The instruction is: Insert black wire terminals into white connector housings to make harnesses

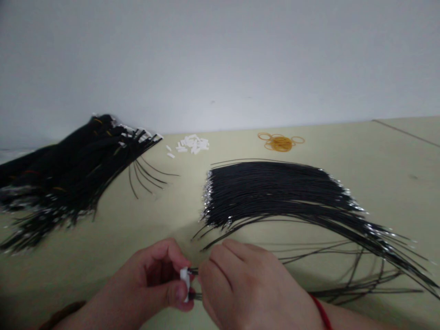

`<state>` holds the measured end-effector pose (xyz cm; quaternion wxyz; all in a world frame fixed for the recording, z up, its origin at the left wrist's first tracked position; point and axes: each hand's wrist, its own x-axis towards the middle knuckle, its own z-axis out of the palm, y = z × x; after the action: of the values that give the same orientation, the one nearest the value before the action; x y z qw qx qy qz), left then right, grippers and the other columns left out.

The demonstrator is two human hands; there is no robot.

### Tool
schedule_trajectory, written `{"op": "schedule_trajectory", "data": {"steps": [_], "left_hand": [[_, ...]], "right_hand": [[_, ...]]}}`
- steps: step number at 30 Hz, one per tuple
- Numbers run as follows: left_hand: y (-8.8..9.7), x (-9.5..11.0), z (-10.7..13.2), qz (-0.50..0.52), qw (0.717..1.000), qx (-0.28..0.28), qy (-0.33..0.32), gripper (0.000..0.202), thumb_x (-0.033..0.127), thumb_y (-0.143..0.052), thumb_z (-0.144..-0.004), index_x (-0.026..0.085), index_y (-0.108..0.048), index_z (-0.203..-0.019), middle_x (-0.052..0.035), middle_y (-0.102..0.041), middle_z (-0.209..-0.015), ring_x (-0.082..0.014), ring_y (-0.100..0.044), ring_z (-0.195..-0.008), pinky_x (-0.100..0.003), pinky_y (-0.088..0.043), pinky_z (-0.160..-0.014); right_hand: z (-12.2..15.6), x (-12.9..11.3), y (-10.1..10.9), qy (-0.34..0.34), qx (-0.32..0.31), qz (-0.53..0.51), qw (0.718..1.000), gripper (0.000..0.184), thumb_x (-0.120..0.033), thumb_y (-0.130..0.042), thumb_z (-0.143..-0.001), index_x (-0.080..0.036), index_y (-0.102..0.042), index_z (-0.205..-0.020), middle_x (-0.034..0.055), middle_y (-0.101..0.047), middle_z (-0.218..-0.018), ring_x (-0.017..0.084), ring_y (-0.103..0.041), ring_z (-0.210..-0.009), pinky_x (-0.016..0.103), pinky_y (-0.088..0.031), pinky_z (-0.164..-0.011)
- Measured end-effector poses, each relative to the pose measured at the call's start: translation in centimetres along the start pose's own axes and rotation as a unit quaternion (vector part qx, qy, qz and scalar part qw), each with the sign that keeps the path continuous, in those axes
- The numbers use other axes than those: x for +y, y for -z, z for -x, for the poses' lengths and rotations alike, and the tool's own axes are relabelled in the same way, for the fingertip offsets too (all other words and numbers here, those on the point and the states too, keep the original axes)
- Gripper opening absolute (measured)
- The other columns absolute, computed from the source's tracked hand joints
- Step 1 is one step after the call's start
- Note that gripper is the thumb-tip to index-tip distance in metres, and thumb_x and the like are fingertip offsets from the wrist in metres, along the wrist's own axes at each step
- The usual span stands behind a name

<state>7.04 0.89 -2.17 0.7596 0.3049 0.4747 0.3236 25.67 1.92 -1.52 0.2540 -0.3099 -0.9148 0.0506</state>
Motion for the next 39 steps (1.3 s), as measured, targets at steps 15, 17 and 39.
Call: {"op": "schedule_trajectory", "data": {"steps": [15,17,39], "left_hand": [[-0.1,-0.2,0.1,-0.048,0.999,0.001,0.013,0.023,0.007,-0.071,-0.058,0.014,-0.051,-0.068,0.0050,-0.062,-0.054,-0.0079,-0.056,-0.052,-0.021,-0.041,-0.055],[-0.1,-0.2,0.0,-0.066,0.998,0.002,0.020,0.023,0.008,-0.071,-0.057,0.014,-0.051,-0.068,0.0052,-0.062,-0.054,-0.0085,-0.056,-0.053,-0.022,-0.041,-0.055],[0.1,-0.2,-0.1,-0.061,0.998,0.006,0.005,0.022,0.008,-0.072,-0.055,0.014,-0.054,-0.066,0.0035,-0.063,-0.057,-0.0099,-0.056,-0.056,-0.023,-0.042,-0.058]], "right_hand": [[-1.2,2.3,-0.2,-0.040,-0.043,-0.098,0.993,0.028,-0.023,-0.035,-0.095,-0.013,-0.059,-0.086,0.0031,-0.048,-0.086,0.008,-0.039,-0.083,0.021,-0.027,-0.076],[-1.4,3.4,-0.6,-0.027,-0.067,-0.069,0.995,0.027,-0.024,-0.038,-0.095,-0.014,-0.060,-0.084,0.0026,-0.049,-0.088,0.009,-0.038,-0.086,0.022,-0.025,-0.078],[-0.7,0.3,0.4,0.040,-0.038,0.023,0.998,0.040,-0.022,-0.024,-0.098,-0.009,-0.051,-0.071,0.0025,-0.043,-0.072,0.008,-0.034,-0.069,0.025,-0.021,-0.072]]}}
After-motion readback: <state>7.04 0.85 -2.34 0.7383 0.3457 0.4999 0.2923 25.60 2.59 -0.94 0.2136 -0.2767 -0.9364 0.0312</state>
